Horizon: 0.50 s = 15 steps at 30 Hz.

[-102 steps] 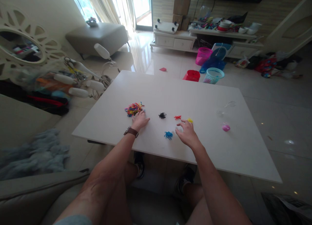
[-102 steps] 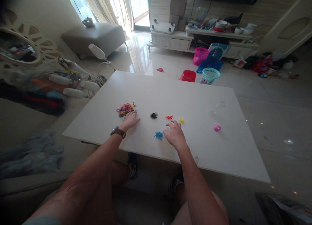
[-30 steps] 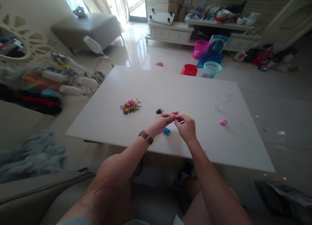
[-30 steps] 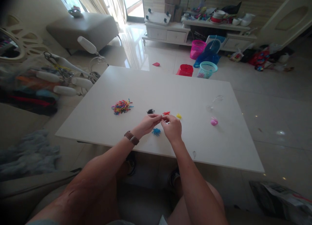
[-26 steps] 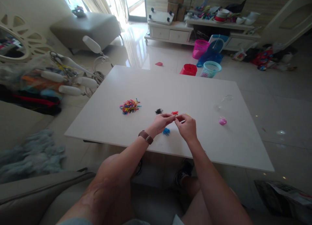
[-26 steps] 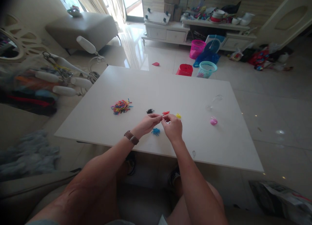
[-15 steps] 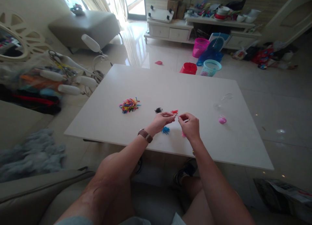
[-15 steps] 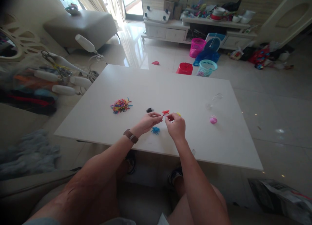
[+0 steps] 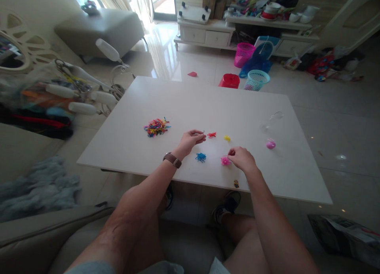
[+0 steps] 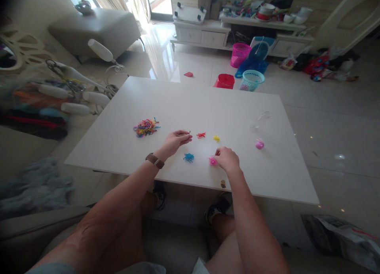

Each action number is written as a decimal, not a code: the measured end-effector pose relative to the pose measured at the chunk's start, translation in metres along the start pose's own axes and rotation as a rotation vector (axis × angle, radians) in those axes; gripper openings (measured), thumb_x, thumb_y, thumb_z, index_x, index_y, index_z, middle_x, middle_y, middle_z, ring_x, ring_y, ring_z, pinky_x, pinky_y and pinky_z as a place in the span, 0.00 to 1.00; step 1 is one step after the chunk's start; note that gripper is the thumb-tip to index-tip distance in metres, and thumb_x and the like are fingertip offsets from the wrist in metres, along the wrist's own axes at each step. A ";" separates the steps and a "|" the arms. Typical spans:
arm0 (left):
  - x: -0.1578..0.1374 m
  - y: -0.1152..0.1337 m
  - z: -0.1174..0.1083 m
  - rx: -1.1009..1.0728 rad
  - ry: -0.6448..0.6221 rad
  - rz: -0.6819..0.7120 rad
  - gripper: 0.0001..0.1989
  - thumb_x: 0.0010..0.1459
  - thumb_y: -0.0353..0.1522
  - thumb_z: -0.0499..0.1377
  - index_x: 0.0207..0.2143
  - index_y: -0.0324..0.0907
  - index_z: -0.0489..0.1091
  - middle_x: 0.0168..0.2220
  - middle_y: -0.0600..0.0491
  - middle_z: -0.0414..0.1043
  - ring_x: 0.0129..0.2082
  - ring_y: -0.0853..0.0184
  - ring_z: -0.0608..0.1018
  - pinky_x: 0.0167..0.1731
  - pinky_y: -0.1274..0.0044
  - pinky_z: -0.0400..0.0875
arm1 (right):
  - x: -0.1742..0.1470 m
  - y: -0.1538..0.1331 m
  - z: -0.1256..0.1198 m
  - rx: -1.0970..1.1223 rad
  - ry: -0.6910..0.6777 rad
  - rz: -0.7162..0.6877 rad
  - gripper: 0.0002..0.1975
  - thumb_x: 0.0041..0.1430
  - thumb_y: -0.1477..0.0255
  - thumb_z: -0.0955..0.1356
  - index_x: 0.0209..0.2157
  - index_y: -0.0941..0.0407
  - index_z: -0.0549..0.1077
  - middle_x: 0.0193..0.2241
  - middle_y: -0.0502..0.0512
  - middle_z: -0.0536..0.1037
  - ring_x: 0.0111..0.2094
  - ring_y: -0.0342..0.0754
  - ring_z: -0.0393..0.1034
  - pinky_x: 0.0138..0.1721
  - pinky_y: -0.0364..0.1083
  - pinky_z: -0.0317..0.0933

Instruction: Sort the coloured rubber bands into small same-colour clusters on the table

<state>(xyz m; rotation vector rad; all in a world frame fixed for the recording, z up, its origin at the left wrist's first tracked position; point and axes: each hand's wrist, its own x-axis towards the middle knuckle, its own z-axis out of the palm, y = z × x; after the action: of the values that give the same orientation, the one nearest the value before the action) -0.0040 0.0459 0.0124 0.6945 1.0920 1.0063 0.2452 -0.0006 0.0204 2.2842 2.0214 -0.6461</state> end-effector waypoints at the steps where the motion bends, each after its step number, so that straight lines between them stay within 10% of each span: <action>1: 0.002 0.002 -0.003 0.038 0.024 0.031 0.16 0.46 0.34 0.75 0.32 0.38 0.72 0.32 0.47 0.80 0.33 0.66 0.82 0.47 0.68 0.75 | 0.000 0.001 0.001 -0.010 -0.017 0.000 0.05 0.50 0.66 0.72 0.29 0.50 0.82 0.31 0.55 0.83 0.33 0.51 0.76 0.32 0.45 0.61; 15: 0.024 0.013 -0.048 0.724 0.360 0.256 0.06 0.49 0.30 0.67 0.31 0.39 0.81 0.30 0.47 0.81 0.32 0.62 0.80 0.37 0.72 0.72 | -0.004 -0.018 -0.003 -0.049 -0.058 0.036 0.11 0.53 0.60 0.71 0.35 0.49 0.82 0.37 0.59 0.83 0.37 0.56 0.77 0.36 0.49 0.64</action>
<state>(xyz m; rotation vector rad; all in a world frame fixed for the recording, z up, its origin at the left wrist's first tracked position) -0.0508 0.0727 -0.0016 1.2922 1.7482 0.9654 0.2283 -0.0006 0.0290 2.2424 1.9435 -0.6460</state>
